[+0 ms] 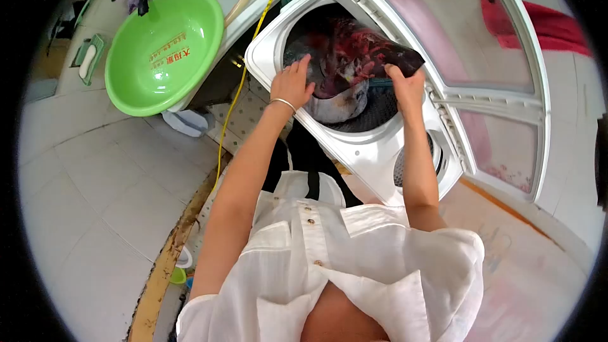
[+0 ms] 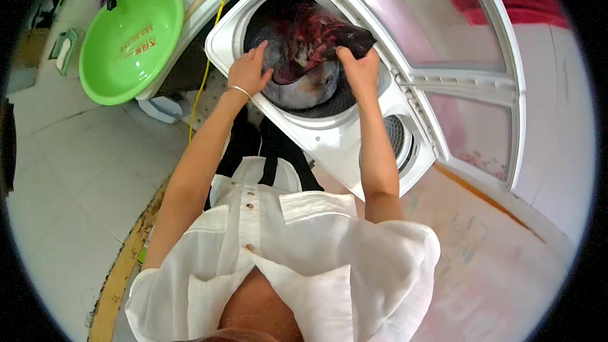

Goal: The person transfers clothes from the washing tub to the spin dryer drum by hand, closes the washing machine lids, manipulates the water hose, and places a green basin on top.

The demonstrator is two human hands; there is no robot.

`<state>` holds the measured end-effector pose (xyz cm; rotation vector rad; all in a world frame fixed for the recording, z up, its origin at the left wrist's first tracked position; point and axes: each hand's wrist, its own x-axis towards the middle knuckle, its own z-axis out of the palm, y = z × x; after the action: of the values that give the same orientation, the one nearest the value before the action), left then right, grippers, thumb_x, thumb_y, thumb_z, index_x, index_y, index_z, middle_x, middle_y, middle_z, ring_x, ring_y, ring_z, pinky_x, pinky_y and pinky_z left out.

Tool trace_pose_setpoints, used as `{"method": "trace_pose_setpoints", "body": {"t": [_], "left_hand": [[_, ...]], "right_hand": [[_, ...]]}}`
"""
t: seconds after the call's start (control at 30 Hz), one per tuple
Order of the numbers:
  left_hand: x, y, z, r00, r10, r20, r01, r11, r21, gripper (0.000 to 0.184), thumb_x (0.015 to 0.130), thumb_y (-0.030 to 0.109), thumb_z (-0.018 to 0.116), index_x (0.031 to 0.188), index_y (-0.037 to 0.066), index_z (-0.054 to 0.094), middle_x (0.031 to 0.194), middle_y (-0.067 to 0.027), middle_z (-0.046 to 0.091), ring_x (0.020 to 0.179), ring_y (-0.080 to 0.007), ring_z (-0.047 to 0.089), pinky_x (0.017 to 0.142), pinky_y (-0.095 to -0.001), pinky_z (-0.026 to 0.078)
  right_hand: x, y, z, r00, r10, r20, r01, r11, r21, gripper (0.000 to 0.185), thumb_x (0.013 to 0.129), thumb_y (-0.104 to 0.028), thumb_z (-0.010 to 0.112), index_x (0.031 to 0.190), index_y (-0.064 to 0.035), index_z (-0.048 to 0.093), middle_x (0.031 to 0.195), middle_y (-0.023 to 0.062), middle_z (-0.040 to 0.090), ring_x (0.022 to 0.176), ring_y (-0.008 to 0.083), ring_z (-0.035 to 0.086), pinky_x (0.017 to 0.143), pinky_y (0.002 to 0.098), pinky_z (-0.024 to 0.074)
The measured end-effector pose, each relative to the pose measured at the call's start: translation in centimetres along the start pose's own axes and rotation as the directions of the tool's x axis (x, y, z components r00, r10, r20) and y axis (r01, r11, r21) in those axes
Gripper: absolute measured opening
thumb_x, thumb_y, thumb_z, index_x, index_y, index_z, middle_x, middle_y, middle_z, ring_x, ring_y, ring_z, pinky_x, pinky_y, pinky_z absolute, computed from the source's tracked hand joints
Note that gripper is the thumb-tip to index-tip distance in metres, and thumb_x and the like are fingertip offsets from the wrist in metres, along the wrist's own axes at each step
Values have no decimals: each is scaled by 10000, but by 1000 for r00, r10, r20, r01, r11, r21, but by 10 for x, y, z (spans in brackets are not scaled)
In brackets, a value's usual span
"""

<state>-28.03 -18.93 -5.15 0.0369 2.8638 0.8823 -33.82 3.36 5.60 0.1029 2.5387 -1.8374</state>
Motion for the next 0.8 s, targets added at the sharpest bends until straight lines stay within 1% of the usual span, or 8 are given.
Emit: {"method": "trace_pose_setpoints", "body": {"t": [0.1,0.13,0.37,0.5,0.53,0.63,0.67,0.8], "left_hand": [[11,2,20,986,18,-167,-62,963,-261,1016,650,220,771,1422,113,120,1276,-210,386,1087,-396,482,908,-442,423],[17,4,23,999,22,-40,-33,944,-329,1211,569,199,830,1438,138,-11,1400,-260,196,1169,-474,395,967,-479,375],[32,88,27,969,232,86,-186,911,-369,1284,536,178,854,1441,246,-55,1458,-284,42,1223,-536,307,1015,-515,317],[39,140,53,880,456,137,-380,846,-375,1060,555,173,838,1398,212,196,1454,-258,108,1214,-542,305,1001,-513,339],[38,155,62,838,533,-114,-536,767,-353,757,619,163,793,1258,151,389,1336,-246,368,1137,-473,439,917,-468,418],[32,218,50,841,523,140,-331,701,-632,529,683,155,738,1133,113,462,1096,-206,568,993,-397,557,806,-427,465],[25,235,56,830,558,-9,-442,647,-621,406,719,145,701,1056,87,482,909,-173,631,874,-367,603,729,-413,476],[2,296,70,789,604,115,-406,653,-640,367,793,213,662,1067,88,452,902,-195,630,855,-374,612,732,-397,480]], "right_hand": [[-24,-21,-28,999,-37,20,38,999,-37,180,730,-55,637,895,17,625,836,26,633,761,98,568,711,245,451],[-32,-30,-35,993,-108,43,112,989,-93,169,735,-46,634,893,13,624,829,22,630,753,97,566,707,245,451],[-93,-63,-105,962,-237,-139,228,971,-75,189,732,14,653,916,-4,614,835,17,623,759,98,568,714,234,456],[-140,-82,-152,849,-325,-416,328,942,-67,185,719,41,667,897,16,625,839,38,636,768,117,587,723,248,473],[-149,-84,-165,802,-347,-486,355,932,-80,186,713,49,663,892,17,626,841,49,638,771,126,592,735,254,475],[-182,-91,-198,647,-399,-650,461,883,-82,212,706,68,646,915,40,619,894,103,645,804,174,615,768,281,487],[-194,-91,-207,603,-394,-694,487,870,-71,218,734,74,595,951,67,599,926,135,636,830,206,620,794,303,496],[-227,-86,-249,520,-383,-763,578,816,-16,216,780,59,536,987,101,582,972,176,624,884,246,622,823,347,516]]}}
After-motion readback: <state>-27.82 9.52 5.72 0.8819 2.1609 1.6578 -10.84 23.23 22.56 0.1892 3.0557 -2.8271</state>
